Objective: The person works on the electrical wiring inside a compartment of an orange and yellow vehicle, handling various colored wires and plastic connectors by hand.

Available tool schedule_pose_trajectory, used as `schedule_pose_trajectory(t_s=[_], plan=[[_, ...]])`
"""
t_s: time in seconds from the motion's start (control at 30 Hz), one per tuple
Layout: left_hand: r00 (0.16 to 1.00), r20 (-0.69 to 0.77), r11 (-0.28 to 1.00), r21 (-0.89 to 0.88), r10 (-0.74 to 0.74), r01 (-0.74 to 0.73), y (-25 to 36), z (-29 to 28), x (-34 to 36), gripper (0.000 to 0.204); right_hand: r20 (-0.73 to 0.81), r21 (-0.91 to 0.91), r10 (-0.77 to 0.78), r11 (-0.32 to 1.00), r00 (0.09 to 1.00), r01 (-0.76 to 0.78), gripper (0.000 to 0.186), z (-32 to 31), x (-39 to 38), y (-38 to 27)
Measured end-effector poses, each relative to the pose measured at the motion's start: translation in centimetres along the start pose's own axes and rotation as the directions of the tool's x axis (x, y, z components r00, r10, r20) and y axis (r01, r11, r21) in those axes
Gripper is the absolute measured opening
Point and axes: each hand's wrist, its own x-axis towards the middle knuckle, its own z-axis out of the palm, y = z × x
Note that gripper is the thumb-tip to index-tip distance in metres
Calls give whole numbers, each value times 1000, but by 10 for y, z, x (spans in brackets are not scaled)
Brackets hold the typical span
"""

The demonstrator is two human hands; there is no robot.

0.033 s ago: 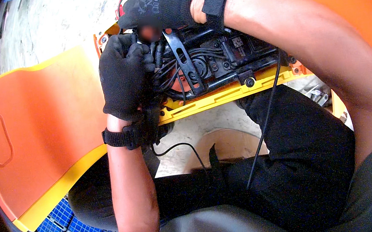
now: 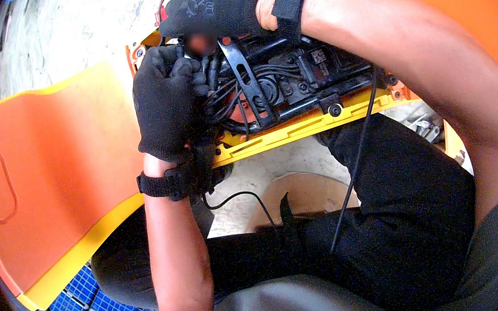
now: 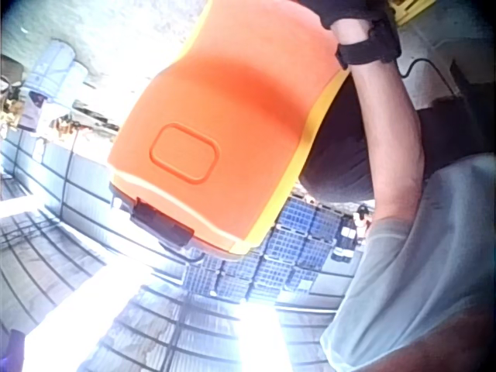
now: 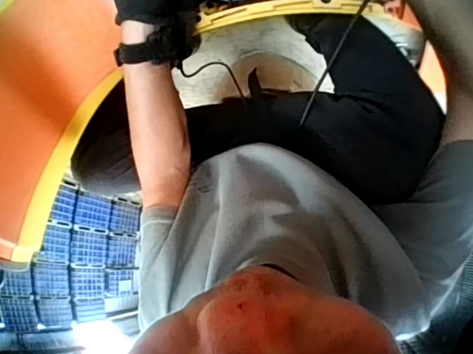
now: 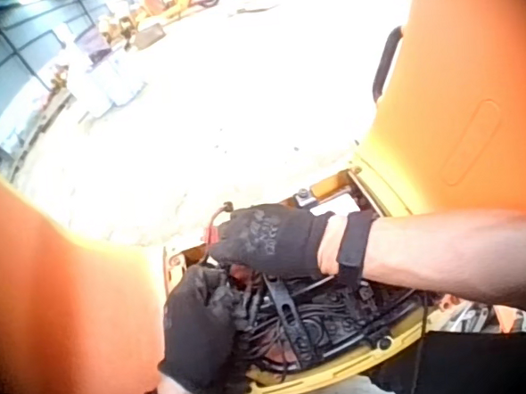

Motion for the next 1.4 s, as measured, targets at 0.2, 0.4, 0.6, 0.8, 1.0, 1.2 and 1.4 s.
schedule_pose_trajectory(t_s=[0.2, 0.4, 0.6, 0.8, 1.0, 1.2, 1.4], plan=[[998, 11, 995, -72, -66, 67, -8, 2, -1, 7, 130, 55, 51, 997, 990, -59, 40, -3, 6, -4], [994, 34, 993, -61, -102, 104, -2, 2, 0, 9, 87, -17, 14, 1000, 996, -12, 36, -4, 2, -2], [997, -62, 998, 54, 42, -39, -5, 4, 1, 16, 446, 633, 241, 596, 862, -494, 24, -68, 25, 10], [980, 100, 953, -237, -171, 190, 15, 1, -1, 32, 404, 626, 299, 599, 864, -500, 24, -45, 20, 22], [999, 8, 963, -267, -46, 46, 0, 7, 3, 37, 427, 585, 329, 610, 842, -535, 20, -15, 29, 32], [985, 52, 925, -338, -163, 171, 4, 8, 0, 31, 429, 440, 384, 702, 818, -560, 16, -62, 24, 37], [998, -11, 993, -97, -70, 68, -7, 9, 5, 22, 590, 158, 395, 799, 704, -581, 22, -97, 29, 35]])
